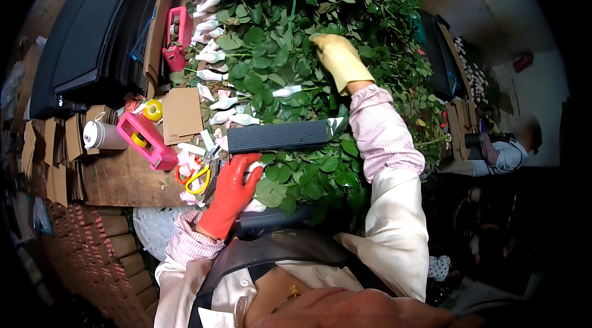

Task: The person sorts rose buds into a small black box, then uses a stapler to seal a small packet.

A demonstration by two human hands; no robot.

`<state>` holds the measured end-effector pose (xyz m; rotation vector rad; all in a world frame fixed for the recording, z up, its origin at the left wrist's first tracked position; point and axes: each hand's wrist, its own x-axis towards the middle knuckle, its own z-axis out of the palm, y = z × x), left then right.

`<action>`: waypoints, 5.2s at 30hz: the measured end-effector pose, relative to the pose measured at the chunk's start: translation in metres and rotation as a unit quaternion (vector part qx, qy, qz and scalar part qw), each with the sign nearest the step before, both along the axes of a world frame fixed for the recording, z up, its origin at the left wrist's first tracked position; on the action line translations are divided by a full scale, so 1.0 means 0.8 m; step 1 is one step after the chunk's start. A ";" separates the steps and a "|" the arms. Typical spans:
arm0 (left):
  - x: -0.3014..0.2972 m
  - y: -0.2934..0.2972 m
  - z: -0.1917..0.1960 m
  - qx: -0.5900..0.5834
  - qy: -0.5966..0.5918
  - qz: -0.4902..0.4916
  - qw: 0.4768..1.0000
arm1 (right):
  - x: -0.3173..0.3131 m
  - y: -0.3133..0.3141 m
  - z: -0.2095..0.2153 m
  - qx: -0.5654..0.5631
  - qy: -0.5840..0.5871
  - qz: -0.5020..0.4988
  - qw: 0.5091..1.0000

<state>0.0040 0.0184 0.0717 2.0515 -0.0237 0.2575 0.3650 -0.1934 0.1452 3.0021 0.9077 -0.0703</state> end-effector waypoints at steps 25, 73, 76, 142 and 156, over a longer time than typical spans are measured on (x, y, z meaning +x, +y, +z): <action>-0.014 -0.005 -0.047 -0.035 -0.017 0.057 0.998 | -0.255 -0.078 0.179 0.051 -0.150 0.243 0.957; -0.040 0.063 -0.011 -0.335 0.195 0.116 0.914 | -0.335 0.028 0.015 0.021 0.105 0.078 0.991; -0.021 0.034 -0.012 -0.266 0.263 0.072 0.925 | -0.339 0.023 -0.002 0.019 0.078 0.073 0.994; -0.081 0.077 -0.002 -0.288 0.273 -0.001 0.918 | -0.392 0.005 -0.021 -0.135 0.101 0.135 0.976; -0.053 0.067 0.057 -0.078 0.410 -0.173 0.892 | -0.393 0.026 0.032 -0.027 0.198 0.199 0.959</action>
